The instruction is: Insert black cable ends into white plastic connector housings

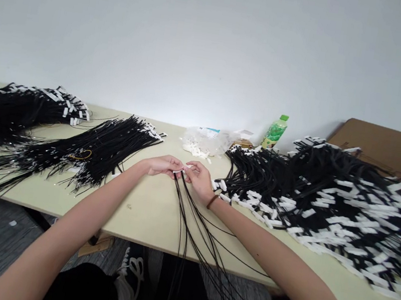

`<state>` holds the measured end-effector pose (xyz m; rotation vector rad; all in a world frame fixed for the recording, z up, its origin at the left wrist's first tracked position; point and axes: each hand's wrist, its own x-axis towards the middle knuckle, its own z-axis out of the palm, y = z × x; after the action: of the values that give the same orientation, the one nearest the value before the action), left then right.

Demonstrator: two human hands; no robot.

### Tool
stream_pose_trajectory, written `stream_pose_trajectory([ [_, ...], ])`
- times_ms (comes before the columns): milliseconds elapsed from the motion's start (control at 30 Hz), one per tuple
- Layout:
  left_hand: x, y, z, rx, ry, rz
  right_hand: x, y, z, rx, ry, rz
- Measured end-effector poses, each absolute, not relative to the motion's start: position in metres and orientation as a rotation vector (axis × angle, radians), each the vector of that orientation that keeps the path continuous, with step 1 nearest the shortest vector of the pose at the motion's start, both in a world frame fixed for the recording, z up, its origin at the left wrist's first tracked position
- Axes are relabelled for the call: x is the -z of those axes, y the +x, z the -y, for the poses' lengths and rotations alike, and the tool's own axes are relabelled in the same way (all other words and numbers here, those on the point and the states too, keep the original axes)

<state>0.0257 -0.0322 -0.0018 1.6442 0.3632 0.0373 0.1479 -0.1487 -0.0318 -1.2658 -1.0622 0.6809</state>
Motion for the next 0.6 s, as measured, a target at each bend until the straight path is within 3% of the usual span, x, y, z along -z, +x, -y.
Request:
stream_pose_trajectory([
  [433, -0.0033, 0.023, 0.0348, -0.005, 1.66, -0.321, 0.0289, 0.1466, 0.1498, -0.638, -1.244, 1.118],
  [600, -0.0037, 0.0217, 0.0335, -0.029, 1.615, -0.294, 0.0294, 0.146, 0.1534, -0.472, -1.308, 1.232],
])
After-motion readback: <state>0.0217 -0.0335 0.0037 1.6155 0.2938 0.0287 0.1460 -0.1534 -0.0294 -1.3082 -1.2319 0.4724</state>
